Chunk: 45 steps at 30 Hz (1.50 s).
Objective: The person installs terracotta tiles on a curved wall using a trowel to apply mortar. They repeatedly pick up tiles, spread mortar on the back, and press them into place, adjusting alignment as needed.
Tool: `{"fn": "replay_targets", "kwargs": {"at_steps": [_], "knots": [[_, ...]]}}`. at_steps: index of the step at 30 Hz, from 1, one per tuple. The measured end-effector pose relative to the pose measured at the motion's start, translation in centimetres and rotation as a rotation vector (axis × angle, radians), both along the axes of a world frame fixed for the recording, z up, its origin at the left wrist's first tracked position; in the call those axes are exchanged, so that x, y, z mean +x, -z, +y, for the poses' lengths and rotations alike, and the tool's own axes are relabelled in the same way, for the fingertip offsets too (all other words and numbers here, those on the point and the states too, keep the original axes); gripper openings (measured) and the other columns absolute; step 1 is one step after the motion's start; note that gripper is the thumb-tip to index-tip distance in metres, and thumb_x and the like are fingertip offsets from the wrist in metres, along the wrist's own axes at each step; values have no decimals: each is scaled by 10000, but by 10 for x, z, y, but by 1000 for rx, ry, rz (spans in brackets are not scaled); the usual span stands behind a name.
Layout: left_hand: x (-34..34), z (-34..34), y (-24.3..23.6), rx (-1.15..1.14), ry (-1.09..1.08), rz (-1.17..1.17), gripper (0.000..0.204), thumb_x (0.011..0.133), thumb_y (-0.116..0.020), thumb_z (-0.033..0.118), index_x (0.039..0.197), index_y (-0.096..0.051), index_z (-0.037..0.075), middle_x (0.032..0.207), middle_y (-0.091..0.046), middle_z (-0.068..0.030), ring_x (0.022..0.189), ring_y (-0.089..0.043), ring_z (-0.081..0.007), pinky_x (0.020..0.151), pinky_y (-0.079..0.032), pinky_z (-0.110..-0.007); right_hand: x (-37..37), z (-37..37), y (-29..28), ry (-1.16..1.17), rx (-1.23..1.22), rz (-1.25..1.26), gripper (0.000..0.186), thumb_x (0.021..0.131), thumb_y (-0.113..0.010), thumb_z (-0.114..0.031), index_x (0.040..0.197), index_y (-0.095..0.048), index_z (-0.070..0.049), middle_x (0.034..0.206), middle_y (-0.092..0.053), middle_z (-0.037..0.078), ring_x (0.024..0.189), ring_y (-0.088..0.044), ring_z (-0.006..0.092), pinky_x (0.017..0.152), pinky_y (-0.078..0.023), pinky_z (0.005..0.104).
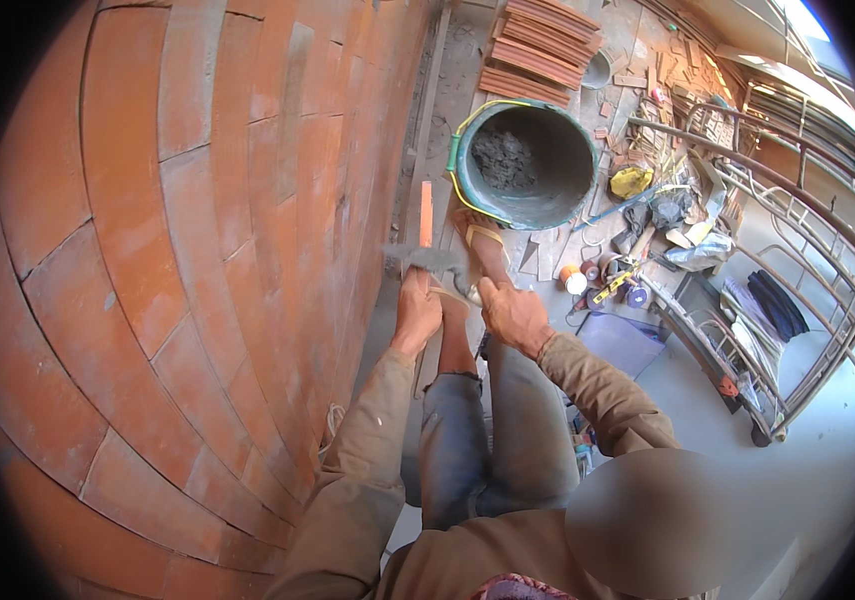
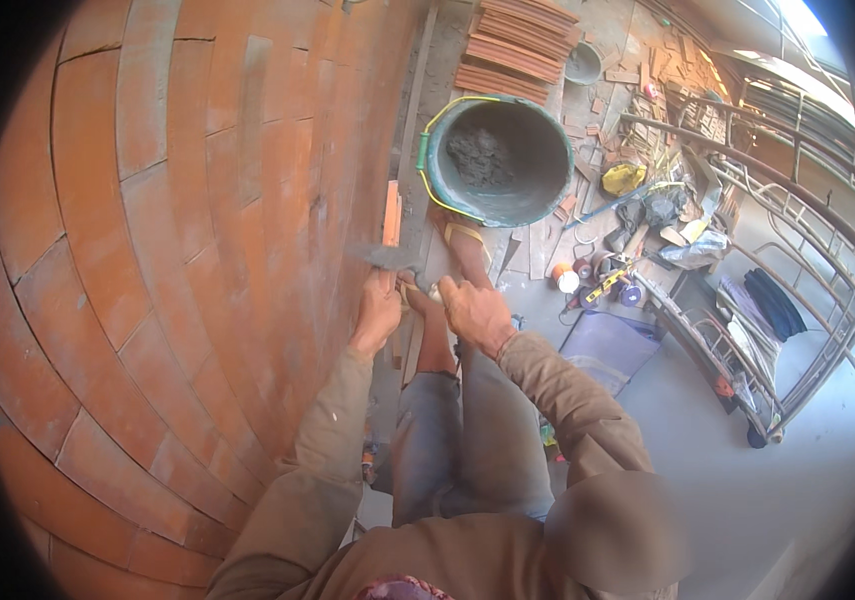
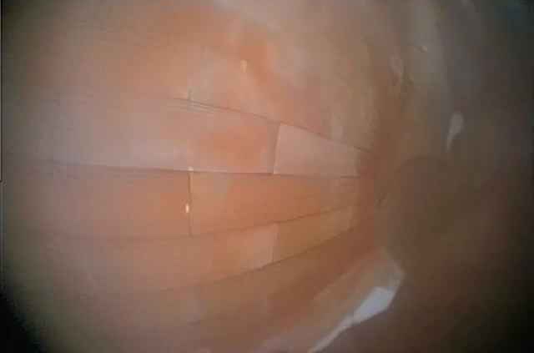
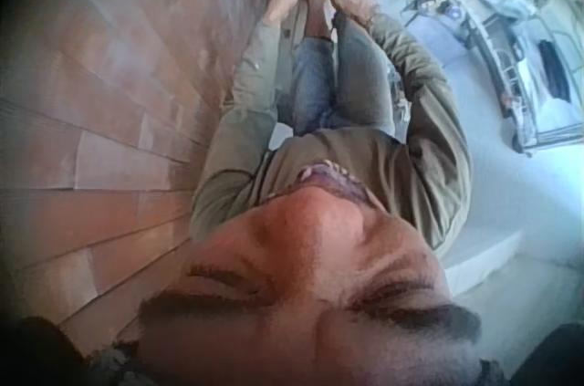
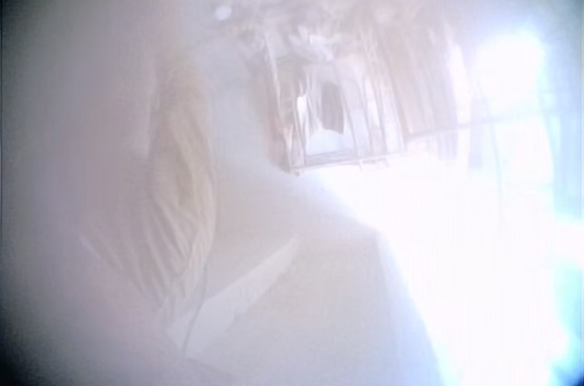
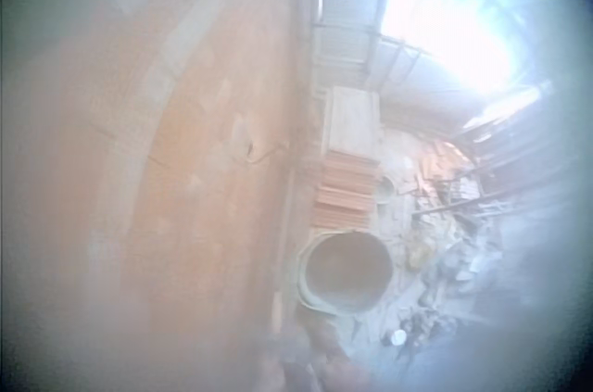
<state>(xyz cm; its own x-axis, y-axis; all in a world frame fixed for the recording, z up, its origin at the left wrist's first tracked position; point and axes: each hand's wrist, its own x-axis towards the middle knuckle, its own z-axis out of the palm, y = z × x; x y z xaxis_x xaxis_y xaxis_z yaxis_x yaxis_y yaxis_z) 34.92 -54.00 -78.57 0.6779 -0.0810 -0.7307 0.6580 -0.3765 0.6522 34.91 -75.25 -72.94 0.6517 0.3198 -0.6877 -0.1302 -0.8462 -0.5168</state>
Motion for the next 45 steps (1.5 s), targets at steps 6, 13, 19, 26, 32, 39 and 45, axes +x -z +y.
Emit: {"fn": "replay_targets", "kwargs": {"at_steps": [6,13,19,26,32,39,45], "knots": [[-1,19,-18,-1,-56,24,480,826,-452,-87,1296,-537,-43,1105,-659,-223,1070,-639,-356,933,-479,-371,4,14,4,5,27,-49,179,918,-583,-210,1003,-487,-86,835,-660,198,705,-674,427,569,-530,538],[7,21,-35,-28,-214,161,462,888,-432,-67,1333,-525,20,1047,-597,-42,804,-564,-88,595,-464,-235,6,17,6,-56,17,-184,134,933,-538,-179,1025,-532,-80,825,-682,202,710,-701,395,598,-560,499],[17,18,-63,-1,-275,323,430,931,-471,16,1356,-520,59,1027,-576,-15,756,-538,-93,606,-464,-242,10,15,7,-42,7,-130,125,929,-536,-169,1011,-542,-74,771,-685,189,722,-705,392,598,-559,491],[16,20,-68,-20,-226,332,457,948,-487,30,1401,-508,82,1074,-584,-25,761,-552,-93,613,-484,-246,-6,10,10,-20,27,-85,162,928,-547,-179,1037,-497,-70,775,-680,193,689,-681,437,580,-530,542],[13,8,-67,-71,-242,403,495,931,-473,-6,1415,-505,90,1092,-590,-30,764,-563,-92,607,-485,-251,14,-16,-1,105,-18,-81,158,923,-557,-161,1020,-479,-66,799,-669,205,680,-676,436,567,-525,539],[4,2,-44,24,-105,150,600,825,-428,-99,1415,-483,-7,1203,-610,-196,1105,-557,-297,914,-441,-353,13,-10,3,119,-34,15,145,908,-566,-158,997,-492,-71,738,-664,198,691,-679,431,598,-540,521],[10,5,-55,120,90,-9,595,803,-434,-101,1393,-494,-42,1257,-615,-253,1218,-587,-371,1049,-439,-387,8,-12,5,108,-58,-1,165,907,-565,-161,1027,-505,-65,779,-691,198,732,-692,422,628,-544,514]]}}
